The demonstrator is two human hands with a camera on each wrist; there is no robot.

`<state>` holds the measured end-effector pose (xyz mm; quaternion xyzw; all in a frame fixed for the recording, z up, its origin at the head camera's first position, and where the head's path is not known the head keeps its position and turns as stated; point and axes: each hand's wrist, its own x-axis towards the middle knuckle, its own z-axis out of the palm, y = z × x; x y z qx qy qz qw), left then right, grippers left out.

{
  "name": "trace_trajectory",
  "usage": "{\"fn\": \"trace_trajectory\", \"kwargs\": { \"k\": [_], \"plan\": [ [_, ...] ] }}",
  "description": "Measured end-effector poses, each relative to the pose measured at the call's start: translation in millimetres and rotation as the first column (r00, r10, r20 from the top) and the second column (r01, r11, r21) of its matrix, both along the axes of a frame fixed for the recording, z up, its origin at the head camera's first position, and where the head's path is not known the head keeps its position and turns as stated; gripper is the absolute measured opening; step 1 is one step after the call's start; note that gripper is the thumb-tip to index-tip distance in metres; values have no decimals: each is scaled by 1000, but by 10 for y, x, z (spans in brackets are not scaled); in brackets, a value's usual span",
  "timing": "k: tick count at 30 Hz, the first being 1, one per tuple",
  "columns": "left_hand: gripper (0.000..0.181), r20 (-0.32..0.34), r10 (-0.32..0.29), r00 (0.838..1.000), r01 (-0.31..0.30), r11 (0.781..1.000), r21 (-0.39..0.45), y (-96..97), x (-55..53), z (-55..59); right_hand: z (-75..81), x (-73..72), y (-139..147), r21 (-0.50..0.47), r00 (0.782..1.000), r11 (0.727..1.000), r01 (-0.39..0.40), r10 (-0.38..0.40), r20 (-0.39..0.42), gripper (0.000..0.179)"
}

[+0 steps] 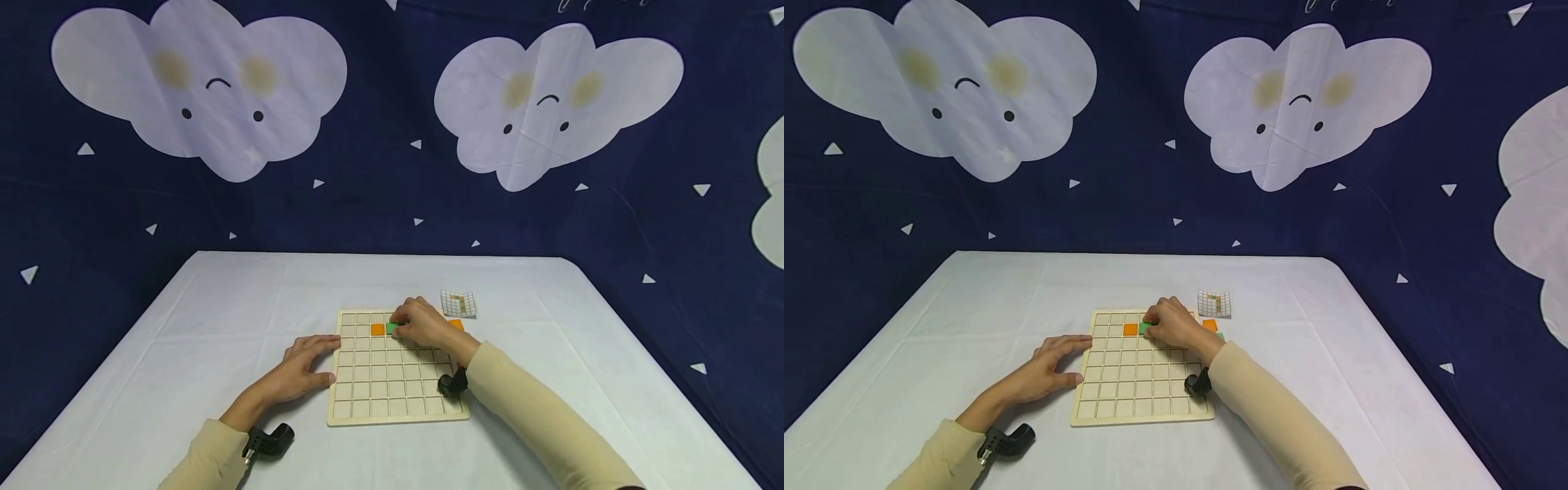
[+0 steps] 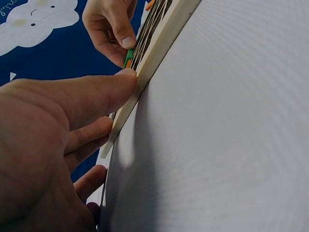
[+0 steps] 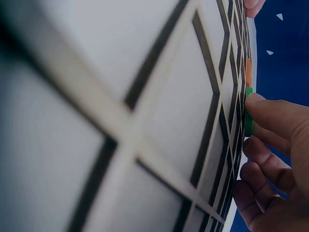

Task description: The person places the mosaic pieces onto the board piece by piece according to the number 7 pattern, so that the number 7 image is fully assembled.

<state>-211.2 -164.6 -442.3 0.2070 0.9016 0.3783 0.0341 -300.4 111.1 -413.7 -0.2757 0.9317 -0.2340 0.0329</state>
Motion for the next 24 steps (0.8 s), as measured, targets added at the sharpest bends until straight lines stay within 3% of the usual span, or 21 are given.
{"fn": "trace_trajectory", "kwargs": {
  "k": [11,24],
  "plan": [
    [59,-5,2,1000,-2,1000,2,-13,-5,-10,6,0,-10,14,1000,1000,-21,21,3,24],
    [59,-6,2,1000,-3,1000,-10,-8,-6,-15,21,40,20,-46,1000,999,12,-12,2,31]
  ]
}}
